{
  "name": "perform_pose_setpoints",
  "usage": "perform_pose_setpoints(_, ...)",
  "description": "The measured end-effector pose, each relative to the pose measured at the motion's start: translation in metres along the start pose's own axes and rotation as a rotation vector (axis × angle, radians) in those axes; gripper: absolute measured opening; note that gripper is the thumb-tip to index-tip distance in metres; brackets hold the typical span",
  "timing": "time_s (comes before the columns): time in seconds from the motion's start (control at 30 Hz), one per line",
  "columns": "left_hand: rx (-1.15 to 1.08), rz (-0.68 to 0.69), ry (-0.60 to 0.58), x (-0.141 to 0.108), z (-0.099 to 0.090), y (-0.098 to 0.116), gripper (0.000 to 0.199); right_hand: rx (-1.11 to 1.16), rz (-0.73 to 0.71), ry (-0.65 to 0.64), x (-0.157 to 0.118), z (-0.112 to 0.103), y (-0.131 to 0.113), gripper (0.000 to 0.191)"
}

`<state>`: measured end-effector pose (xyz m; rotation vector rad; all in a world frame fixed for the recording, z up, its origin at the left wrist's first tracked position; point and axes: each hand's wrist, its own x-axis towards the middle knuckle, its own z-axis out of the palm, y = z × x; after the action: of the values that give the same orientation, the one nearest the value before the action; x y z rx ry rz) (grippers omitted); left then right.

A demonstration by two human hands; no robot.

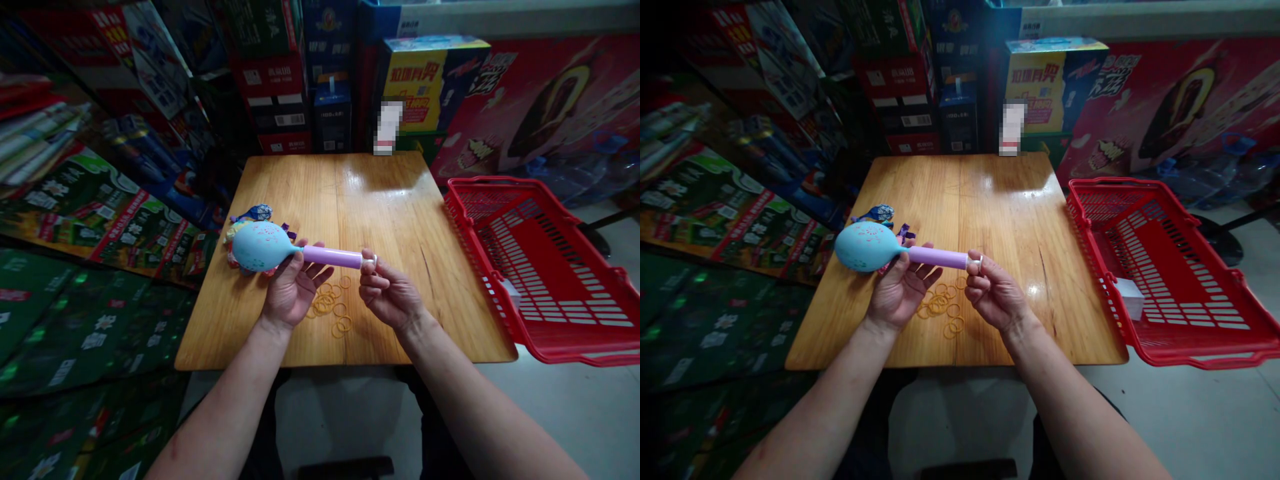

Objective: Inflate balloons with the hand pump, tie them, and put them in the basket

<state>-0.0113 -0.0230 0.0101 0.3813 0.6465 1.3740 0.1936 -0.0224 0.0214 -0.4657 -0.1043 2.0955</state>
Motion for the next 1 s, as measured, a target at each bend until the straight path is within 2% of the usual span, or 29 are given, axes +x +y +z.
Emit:
perform_pose_setpoints(0.17, -0.003, 0.019, 0.019, 0.006, -0.001, 0.006, 0.023, -0.024, 0.011, -0.028, -0.003, -0.001, -0.01, 0.011)
perform_pose_setpoints(0.37, 0.004, 0.138, 0.026, 0.012, -0.006, 0.024, 0.025, -0.03, -0.089, -0.039, -0.011, -0.002, -0.031, 0.009)
perform_pose_setpoints(0.53, 0.022, 0.033, -0.003, 0.005, -0.002, 0.01, 0.028, 0.017, 0.031, -0.027, -0.008, -0.002, -0.011, 0.012)
perform_pose_setpoints(0.7, 0.002, -0.011, 0.003, 0.003, 0.005, -0.004, 0.025, 0.068, 0.028, 0.034, -0.003, 0.0, -0.002, 0.007)
perform_pose_setpoints(0.83, 0.011, -0.009, 0.017, 0.008, 0.002, 0.0, 0.021, 0.036, 0.045, 0.047, -0.005, -0.002, -0.015, 0.006)
perform_pose_setpoints(1.0, 0.04, 0.125, 0.036, 0.016, -0.006, 0.018, 0.025, 0.032, -0.034, 0.009, -0.012, -0.003, -0.038, 0.012)
